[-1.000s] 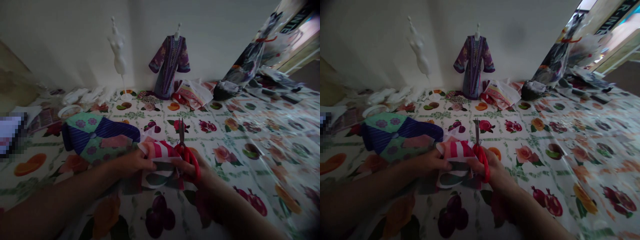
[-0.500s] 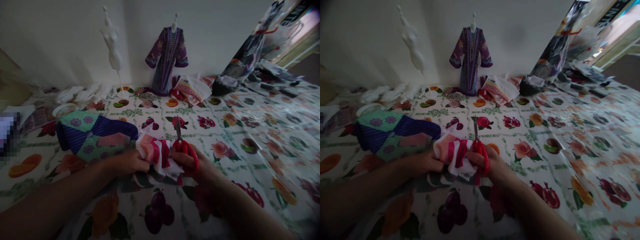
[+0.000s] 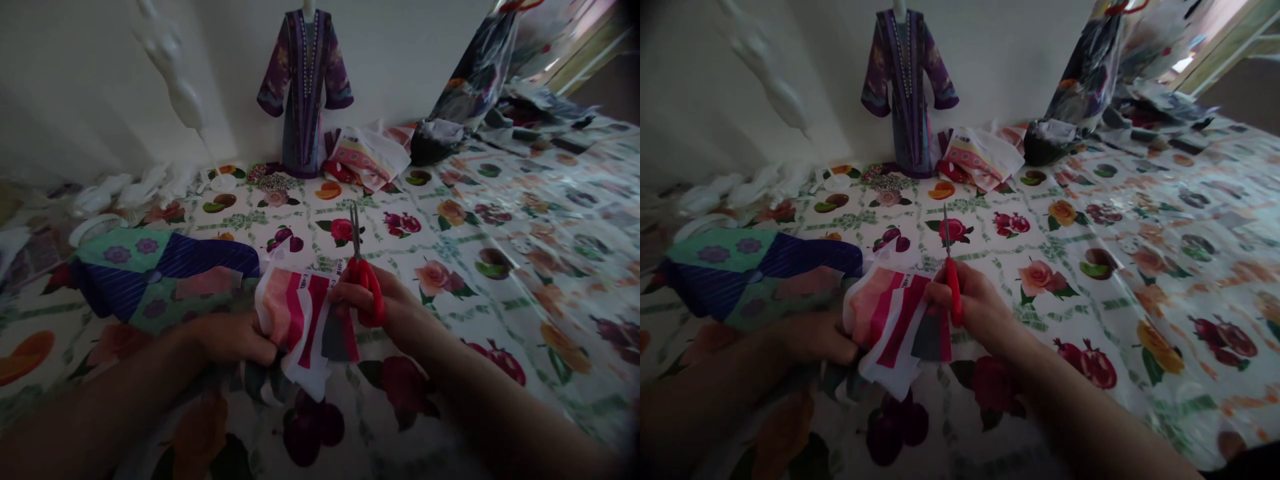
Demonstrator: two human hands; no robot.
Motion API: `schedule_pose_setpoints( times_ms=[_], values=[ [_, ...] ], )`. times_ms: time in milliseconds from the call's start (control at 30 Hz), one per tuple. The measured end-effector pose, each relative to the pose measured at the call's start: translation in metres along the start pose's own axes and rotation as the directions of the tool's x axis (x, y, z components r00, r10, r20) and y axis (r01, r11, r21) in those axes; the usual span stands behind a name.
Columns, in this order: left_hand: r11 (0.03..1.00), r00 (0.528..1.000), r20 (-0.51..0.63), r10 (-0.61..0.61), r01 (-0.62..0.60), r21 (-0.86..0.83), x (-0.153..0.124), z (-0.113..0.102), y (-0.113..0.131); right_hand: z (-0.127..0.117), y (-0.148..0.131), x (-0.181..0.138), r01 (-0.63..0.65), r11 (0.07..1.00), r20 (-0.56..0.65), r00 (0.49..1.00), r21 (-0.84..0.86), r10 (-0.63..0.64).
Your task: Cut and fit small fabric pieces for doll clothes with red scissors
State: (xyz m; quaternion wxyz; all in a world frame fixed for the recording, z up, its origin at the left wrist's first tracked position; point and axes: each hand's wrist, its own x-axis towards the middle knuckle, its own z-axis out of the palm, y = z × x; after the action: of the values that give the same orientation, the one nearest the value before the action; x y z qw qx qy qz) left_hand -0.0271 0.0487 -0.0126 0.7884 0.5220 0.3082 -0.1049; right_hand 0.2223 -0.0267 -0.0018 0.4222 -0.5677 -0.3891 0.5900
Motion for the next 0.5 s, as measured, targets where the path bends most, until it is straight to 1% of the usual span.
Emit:
schedule_pose_setpoints(
  times_ms=[67, 100, 233, 367, 433, 500],
  values=[
    [0.995, 0.996, 0.030, -0.079, 0.080, -0.052, -0.0004, 0.0004, 0.0004, 0.0008, -0.0010, -0.0001, 0.024, 0.998, -0.026, 0.999, -0.059, -0.025],
    [0.993, 0.994, 0.050, -0.092, 0.096, -0.073, -0.0003, 0.0007, 0.0007, 0.0009, -0.0013, -0.0001, 0.036, 0.996, -0.030, 0.999, -0.080, -0.039],
    [0.996, 0.997, 0.066, -0.032, 0.038, -0.086, 0.0011, 0.0021, -0.0001, -0.0001, -0.0017, -0.0001, 0.056, 0.992, -0.018, 0.998, -0.111, -0.058],
    [0.997, 0.995, 0.099, 0.008, -0.001, -0.073, 0.0017, 0.0026, 0.0000, -0.0017, -0.0024, 0.0005, 0.045, 0.989, -0.042, 0.998, -0.138, -0.051],
    [0.999, 0.995, 0.097, 0.019, -0.015, -0.045, 0.0014, 0.0028, 0.0012, -0.0032, -0.0022, 0.0008, 0.057, 0.986, -0.050, 0.997, -0.159, -0.066],
    [0.999, 0.996, 0.078, 0.053, -0.054, 0.007, 0.0010, 0.0030, 0.0023, -0.0055, -0.0005, 0.0014, 0.079, 0.976, -0.040, 0.995, -0.201, -0.089]
  ],
)
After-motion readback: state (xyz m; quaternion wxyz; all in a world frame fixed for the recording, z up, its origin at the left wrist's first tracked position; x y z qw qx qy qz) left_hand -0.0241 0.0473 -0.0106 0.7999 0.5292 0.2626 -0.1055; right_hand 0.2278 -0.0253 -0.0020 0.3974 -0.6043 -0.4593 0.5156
